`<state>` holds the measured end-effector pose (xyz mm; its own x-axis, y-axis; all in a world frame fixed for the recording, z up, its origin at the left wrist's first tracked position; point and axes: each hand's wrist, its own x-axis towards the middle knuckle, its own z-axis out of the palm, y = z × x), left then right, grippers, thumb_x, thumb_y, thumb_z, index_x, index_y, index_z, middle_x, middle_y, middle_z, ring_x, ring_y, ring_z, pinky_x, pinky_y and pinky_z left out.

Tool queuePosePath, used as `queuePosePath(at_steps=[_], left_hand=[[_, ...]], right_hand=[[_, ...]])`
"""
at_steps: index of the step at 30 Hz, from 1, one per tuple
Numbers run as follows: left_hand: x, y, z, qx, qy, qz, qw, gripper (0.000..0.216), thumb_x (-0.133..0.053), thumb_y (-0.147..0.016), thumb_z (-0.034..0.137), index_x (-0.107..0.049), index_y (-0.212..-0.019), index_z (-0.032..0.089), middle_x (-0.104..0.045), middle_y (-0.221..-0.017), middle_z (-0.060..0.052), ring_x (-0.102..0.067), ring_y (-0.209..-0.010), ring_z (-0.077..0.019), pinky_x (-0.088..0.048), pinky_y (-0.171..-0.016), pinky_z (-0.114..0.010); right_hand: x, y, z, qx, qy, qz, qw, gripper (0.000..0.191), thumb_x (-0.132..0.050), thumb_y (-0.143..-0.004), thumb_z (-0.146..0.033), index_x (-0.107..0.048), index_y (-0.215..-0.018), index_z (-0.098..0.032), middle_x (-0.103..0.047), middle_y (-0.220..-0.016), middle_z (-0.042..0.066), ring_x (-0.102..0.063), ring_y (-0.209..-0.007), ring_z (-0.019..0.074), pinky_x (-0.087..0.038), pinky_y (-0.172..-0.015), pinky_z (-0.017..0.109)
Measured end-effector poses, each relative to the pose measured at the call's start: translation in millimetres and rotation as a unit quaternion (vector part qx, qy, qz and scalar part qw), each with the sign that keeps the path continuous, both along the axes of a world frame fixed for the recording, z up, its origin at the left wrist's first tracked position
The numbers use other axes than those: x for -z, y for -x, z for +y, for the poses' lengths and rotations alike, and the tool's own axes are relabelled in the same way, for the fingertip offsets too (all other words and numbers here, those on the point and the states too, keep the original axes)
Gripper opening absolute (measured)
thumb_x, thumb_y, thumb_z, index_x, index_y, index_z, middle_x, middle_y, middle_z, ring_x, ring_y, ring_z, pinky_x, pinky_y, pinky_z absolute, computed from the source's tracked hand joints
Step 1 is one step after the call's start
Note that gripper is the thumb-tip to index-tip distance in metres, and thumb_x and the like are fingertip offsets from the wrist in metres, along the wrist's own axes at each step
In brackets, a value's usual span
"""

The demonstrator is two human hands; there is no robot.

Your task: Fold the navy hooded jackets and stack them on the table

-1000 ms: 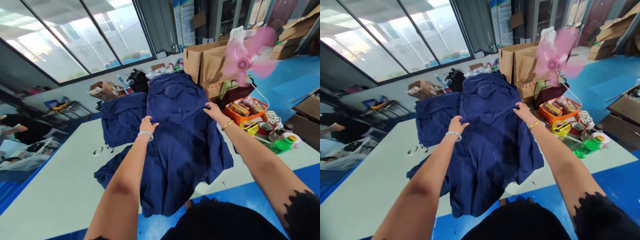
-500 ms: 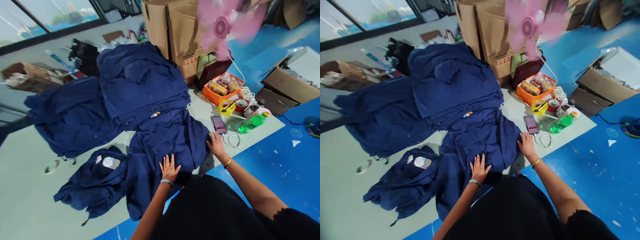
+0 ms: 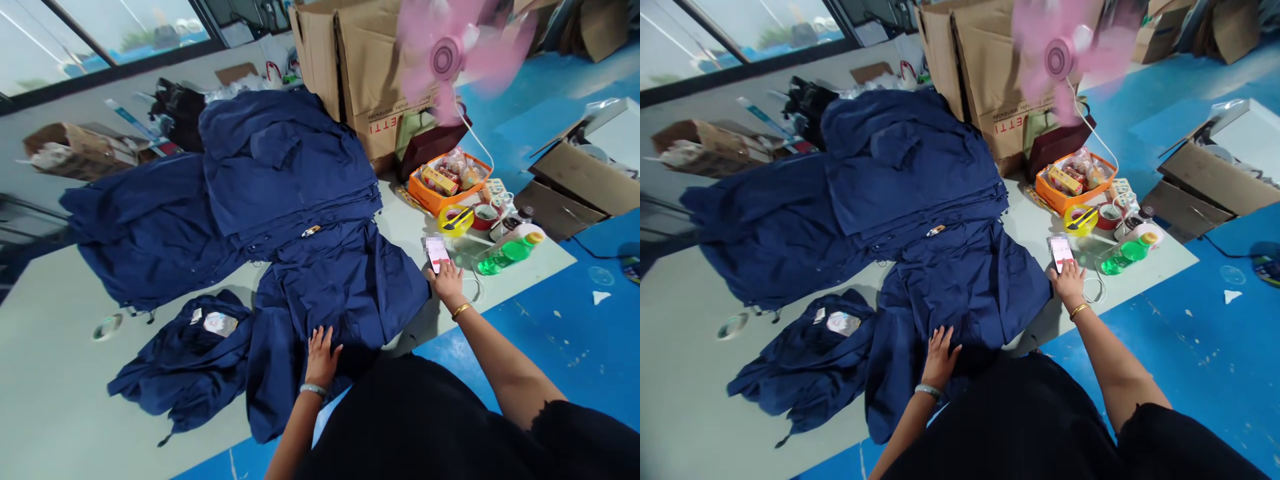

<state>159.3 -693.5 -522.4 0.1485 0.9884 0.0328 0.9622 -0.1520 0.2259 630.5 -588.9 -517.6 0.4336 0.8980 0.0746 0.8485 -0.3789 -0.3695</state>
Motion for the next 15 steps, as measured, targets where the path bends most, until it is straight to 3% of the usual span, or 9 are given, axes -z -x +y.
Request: queuePosePath(at_steps=[5, 9, 12, 15], left_hand=[[0.2, 12, -14, 0.007, -0.049, -0.029, 0.998, 0.053, -0.055, -0.1, 0.036, -0.057, -0.149, 0.016, -0.052, -0.159, -0.021, -0.041, -0.154, -0.0366, -0.034, -0.126, -0.062], [-7.6, 26, -30, -0.011, -0.07, -0.038, 0.997, 0.054, -0.053, -0.101, 0.038, -0.054, -0.152, 0.02, -0.05, -0.162, -0.018, -0.037, -0.157, -0.0352, -0.03, -0.127, -0.063], [-13.3, 42, -50, -0.032, -0.041, -0.03, 0.998, 0.067, -0.061, -0.096, 0.044, -0.048, -0.158, 0.02, -0.043, -0.166, -0.019, -0.031, -0.159, -0.0369, -0.028, -0.128, -0.063], [-17.1, 50, -69, -0.022, 0.039, -0.003, 0.999, 0.094, -0.079, -0.08, 0.047, -0.041, -0.163, 0.025, -0.032, -0.173, -0.017, -0.023, -0.162, -0.0402, -0.024, -0.128, -0.064]], right_hand=[[-8.1, -5, 5, -0.002, -0.023, 0.009, 1.0, 0.068, -0.039, -0.103, -0.047, -0.046, -0.155, -0.003, -0.054, -0.154, 0.027, -0.031, -0.156, 0.0408, -0.018, -0.125, 0.071], [-28.5, 8, -3, -0.035, -0.105, -0.005, 0.994, 0.056, -0.042, -0.103, -0.042, -0.056, -0.144, -0.008, -0.058, -0.147, 0.025, -0.042, -0.147, 0.0395, -0.029, -0.122, 0.066], [-40.0, 38, -29, -0.164, -0.182, 0.033, 0.969, 0.039, -0.042, -0.105, -0.038, -0.068, -0.12, -0.014, -0.069, -0.121, 0.02, -0.06, -0.12, 0.032, -0.046, -0.11, 0.05], [-33.0, 78, -68, -0.362, -0.151, 0.099, 0.914, 0.037, -0.04, -0.109, -0.037, -0.072, -0.098, -0.021, -0.072, -0.097, 0.011, -0.066, -0.097, 0.0241, -0.053, -0.093, 0.037]])
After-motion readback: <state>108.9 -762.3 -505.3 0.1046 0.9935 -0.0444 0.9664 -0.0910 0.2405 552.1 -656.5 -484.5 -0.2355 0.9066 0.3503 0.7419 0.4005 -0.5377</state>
